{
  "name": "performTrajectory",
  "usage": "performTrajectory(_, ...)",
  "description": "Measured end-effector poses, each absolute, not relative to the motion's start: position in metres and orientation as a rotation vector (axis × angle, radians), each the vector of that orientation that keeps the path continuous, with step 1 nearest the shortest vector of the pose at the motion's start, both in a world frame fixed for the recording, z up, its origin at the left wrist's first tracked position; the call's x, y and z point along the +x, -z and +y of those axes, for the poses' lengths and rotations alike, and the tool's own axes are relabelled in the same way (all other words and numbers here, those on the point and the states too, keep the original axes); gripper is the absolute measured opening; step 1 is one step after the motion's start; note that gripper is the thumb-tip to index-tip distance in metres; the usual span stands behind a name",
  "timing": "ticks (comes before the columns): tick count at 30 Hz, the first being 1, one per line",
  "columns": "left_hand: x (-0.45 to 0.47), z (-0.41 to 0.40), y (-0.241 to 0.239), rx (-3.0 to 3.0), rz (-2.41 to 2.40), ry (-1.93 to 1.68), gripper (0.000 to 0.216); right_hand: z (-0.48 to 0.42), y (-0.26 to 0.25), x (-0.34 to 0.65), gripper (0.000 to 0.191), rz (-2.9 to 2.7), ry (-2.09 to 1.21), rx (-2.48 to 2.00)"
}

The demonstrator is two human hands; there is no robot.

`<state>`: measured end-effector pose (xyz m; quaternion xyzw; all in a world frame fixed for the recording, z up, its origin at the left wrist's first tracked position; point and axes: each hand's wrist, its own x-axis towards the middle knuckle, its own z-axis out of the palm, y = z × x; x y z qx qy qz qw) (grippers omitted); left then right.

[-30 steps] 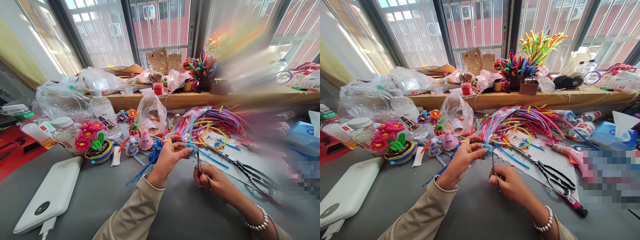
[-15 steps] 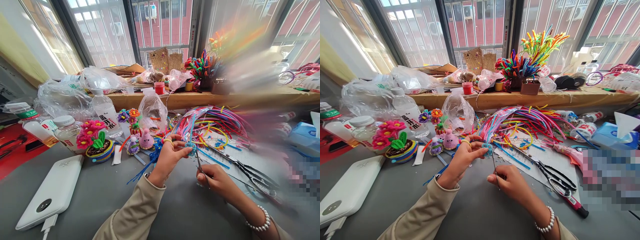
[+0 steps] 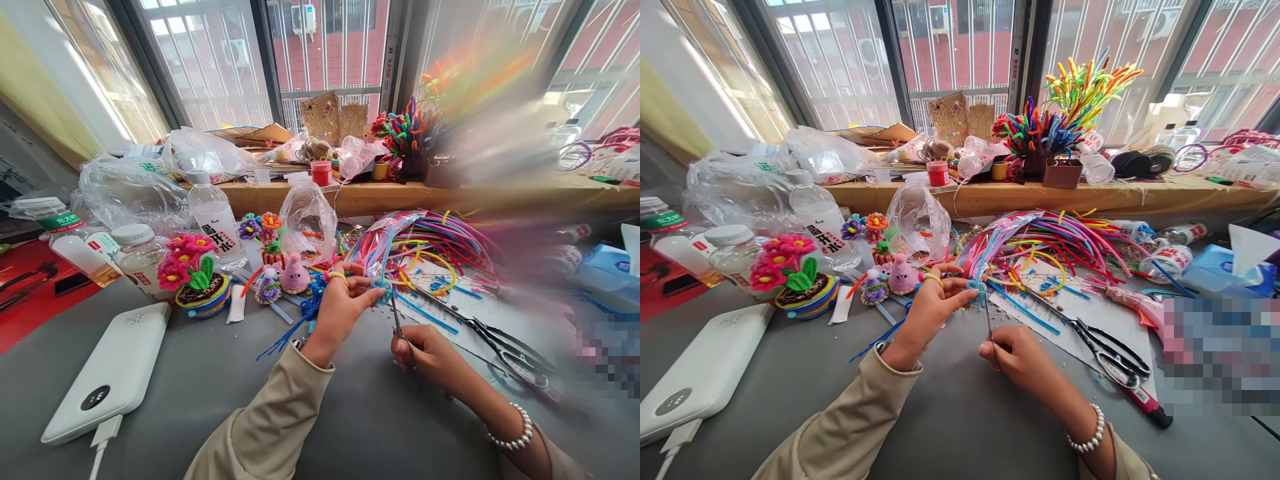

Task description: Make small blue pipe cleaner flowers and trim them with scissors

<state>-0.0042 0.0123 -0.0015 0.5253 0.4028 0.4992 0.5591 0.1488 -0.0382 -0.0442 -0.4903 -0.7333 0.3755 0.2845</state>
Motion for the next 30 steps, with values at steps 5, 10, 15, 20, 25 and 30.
performTrajectory(5,-0.0047,0.0121,0.0014,1.224,0.889,-1.121,0.046,-0.0392,0.0458,0.1490,0.063,-1.936,-1.148,-1.201)
performTrajectory(10,-0.0051,0.0124,0.0011,1.223,0.940,-1.142,0.046,-0.0374,0.0482,0.1490,0.064,-1.928,-1.080,-1.245)
performTrajectory(15,-0.0047,0.0123,-0.0015,1.207,0.956,-1.126,0.047,-0.0360,0.0474,0.1485,0.065,-1.946,-0.971,-1.325)
performTrajectory(20,-0.0053,0.0122,-0.0034,1.202,0.954,-1.121,0.048,-0.0356,0.0466,0.1486,0.063,-1.930,-0.958,-1.341)
performTrajectory(25,-0.0070,0.0132,-0.0034,1.172,0.932,-1.154,0.049,-0.0351,0.0456,0.1509,0.061,-1.906,-0.962,-1.392)
performTrajectory(30,-0.0088,0.0154,-0.0037,1.205,0.949,-1.211,0.048,-0.0342,0.0426,0.1575,0.060,-1.914,-1.041,-1.373)
